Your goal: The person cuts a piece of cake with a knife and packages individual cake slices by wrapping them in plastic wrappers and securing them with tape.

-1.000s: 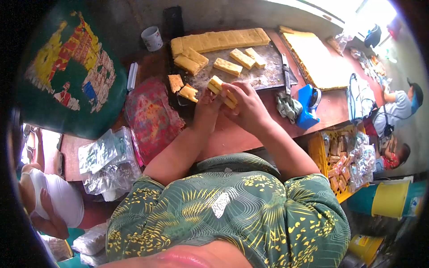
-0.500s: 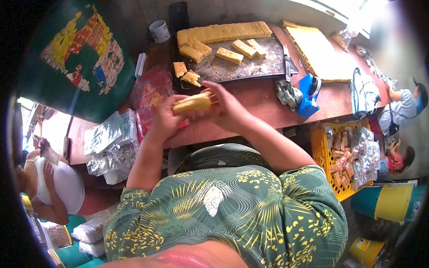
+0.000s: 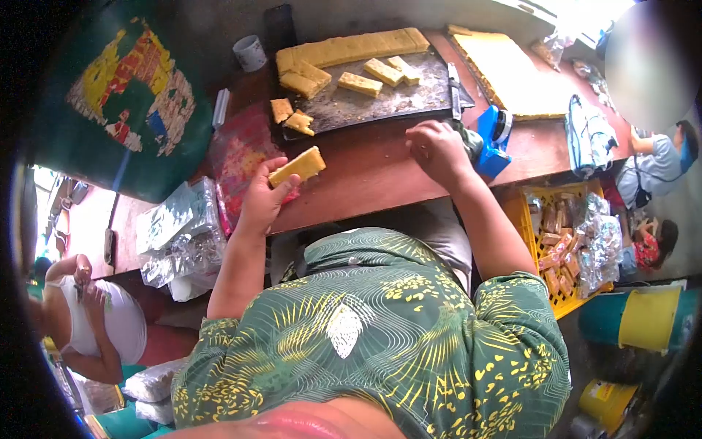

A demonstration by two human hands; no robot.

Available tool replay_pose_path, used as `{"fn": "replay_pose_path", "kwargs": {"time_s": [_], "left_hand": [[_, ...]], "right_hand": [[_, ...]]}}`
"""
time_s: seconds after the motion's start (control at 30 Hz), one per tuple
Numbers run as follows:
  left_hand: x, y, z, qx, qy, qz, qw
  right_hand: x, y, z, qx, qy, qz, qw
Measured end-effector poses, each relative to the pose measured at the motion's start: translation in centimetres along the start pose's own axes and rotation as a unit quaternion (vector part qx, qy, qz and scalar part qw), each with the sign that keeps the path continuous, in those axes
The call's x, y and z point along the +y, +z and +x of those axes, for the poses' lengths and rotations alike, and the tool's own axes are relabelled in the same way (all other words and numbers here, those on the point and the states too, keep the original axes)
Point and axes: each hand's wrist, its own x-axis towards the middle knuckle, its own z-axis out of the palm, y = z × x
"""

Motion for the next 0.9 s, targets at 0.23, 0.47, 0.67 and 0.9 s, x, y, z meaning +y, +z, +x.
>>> {"fn": "replay_pose_path", "kwargs": {"time_s": [0.23,0.47,0.67,0.9], "left_hand": [[-1.6,7.2,3.1,-0.097,0.025,0.194,0.976],[-1.1,6.4,2.6,-0.058,0.072,0.384,0.919],[0.1,6.6,1.8,-0.057,0.242,0.454,0.855],[-1.3,8.0,3.2,-0.093,0.258,0.468,0.84]], "right_hand": [[6.4,-2.3,5.4,0.008,0.229,-0.186,0.955],[12.8,-0.9,6.6,0.027,0.382,-0.065,0.921],[12.8,-0.1,2.7,0.098,0.351,0.216,0.906],[5.3,-0.6,-5.8,0.026,0.272,0.143,0.951]]}}
